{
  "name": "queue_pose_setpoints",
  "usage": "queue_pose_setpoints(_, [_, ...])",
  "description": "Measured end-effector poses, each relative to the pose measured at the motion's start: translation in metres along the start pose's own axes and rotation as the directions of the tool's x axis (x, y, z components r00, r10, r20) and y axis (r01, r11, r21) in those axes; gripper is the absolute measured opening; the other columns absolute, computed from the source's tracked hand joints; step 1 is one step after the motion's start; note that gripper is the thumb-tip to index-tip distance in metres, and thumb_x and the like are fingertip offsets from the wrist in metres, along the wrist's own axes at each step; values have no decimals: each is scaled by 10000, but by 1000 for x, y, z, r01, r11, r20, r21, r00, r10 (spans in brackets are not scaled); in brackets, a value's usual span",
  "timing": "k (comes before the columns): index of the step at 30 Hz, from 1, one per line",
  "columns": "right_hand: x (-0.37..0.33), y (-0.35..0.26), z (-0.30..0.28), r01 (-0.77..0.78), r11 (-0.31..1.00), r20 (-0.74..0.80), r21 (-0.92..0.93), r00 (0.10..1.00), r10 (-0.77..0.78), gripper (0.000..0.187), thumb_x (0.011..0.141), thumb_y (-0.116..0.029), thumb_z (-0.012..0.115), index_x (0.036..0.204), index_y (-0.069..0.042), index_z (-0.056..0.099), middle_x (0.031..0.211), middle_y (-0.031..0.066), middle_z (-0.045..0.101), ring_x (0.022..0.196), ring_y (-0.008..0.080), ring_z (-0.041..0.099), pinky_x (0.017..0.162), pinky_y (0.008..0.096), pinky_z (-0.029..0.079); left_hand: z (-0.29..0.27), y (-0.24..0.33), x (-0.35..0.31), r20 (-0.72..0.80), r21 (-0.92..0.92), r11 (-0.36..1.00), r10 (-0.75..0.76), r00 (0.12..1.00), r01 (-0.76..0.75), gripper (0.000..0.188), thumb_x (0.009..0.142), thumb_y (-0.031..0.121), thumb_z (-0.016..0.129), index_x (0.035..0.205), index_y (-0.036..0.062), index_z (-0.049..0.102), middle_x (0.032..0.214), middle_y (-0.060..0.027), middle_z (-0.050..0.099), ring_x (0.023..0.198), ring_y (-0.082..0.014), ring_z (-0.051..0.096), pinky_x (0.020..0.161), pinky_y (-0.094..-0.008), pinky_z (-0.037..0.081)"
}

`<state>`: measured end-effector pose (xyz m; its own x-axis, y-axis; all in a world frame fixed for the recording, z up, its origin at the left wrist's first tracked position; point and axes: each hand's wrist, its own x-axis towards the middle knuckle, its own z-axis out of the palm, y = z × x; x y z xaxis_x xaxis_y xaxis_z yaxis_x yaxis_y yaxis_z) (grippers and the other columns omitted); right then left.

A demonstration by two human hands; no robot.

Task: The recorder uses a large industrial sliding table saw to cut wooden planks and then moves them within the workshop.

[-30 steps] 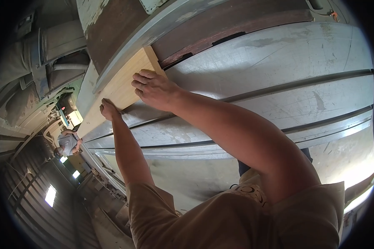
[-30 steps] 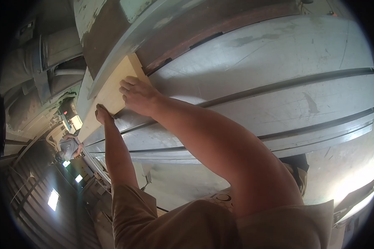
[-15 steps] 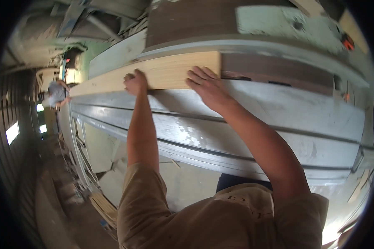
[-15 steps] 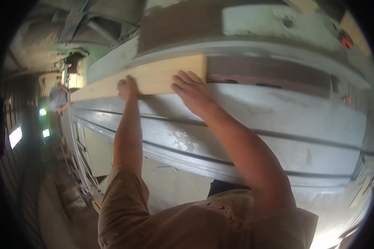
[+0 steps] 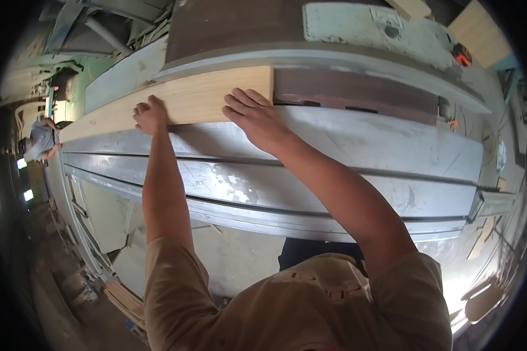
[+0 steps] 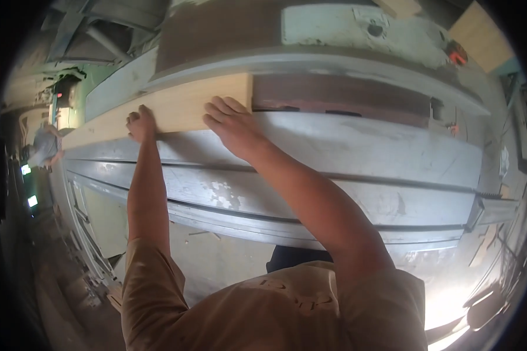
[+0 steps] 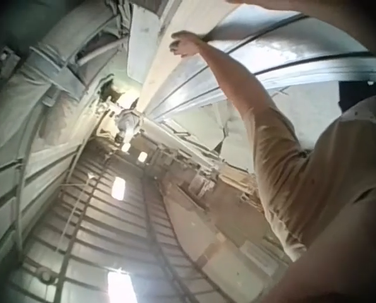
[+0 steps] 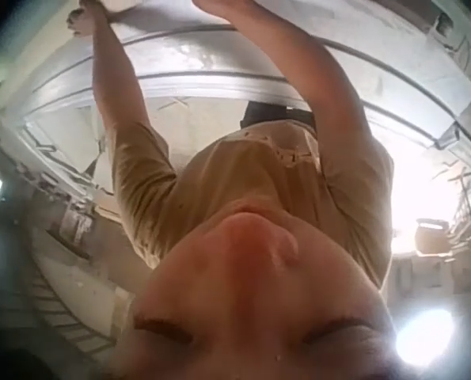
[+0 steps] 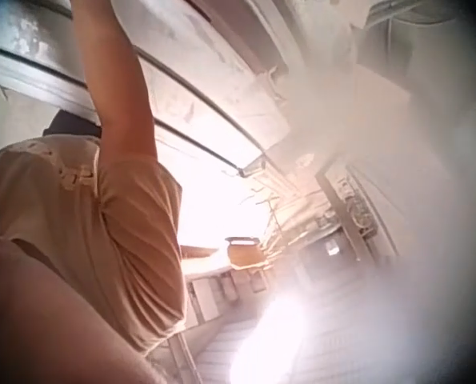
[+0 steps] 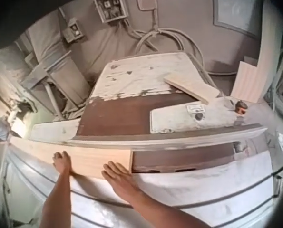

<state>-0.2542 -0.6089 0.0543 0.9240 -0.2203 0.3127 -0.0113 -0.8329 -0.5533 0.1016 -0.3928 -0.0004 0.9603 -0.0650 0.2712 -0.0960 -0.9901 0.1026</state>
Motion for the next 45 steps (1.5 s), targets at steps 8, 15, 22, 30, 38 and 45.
queue_pose_setpoints(8, [-12,4,6,-53,997,-76,-57,996,49,353,1026,-130,617,1344,-103,766,1576,48,668,1551,251,530,1343,423,345,10,7,0,93,-26,999,-23,995,26,777,1027,694,490,1475,87,680,1598,-100,607,1492,-316,524,1240,-611,344])
queue_pose_setpoints(15, [-14,8,4,-50,996,-45,-71,998,47,352,1025,-129,615,1342,-99,765,1570,48,671,1551,245,526,1339,421,353,9,15,-8,53,-38,999,-10,999,12,688,1022,676,512,1320,97,733,1446,-91,677,1393,-327,578,1189,-601,377])
queue_pose_setpoints(22, [0,-2,4,-10,999,-14,37,1000,11,386,1026,-79,595,1382,-85,743,1570,81,666,1551,282,527,1346,447,343,-11,4,-5,-74,7,1000,-4,997,4,603,1006,604,596,1222,64,753,1366,-125,704,1321,-354,608,1118,-600,433])
queue_pose_setpoints(30, [-15,-8,-1,-134,991,-2,-11,991,134,361,997,-31,683,1349,-45,758,1555,157,667,1531,366,547,1301,493,404,-8,47,-42,-57,-155,988,-37,998,27,763,1020,520,591,1558,-21,583,1658,-225,537,1603,-401,401,1331,-615,238])
queue_pose_setpoints(38, [-160,-116,-75,-280,915,112,292,960,258,288,988,-86,780,1273,-48,802,1422,172,750,1424,381,660,1164,472,556,-15,19,-27,-2,-195,981,-22,1000,21,812,1058,517,557,1634,-46,453,1734,-256,411,1656,-436,287,1345,-630,172])
queue_pose_setpoints(45, [-313,-124,-131,-483,857,77,179,875,478,331,936,-26,827,1265,-36,796,1342,192,780,1215,388,757,1039,466,617,-48,-67,-68,87,-451,846,358,930,-284,706,1054,426,643,1583,-27,528,1676,-314,467,1576,-454,438,1263,-522,415])
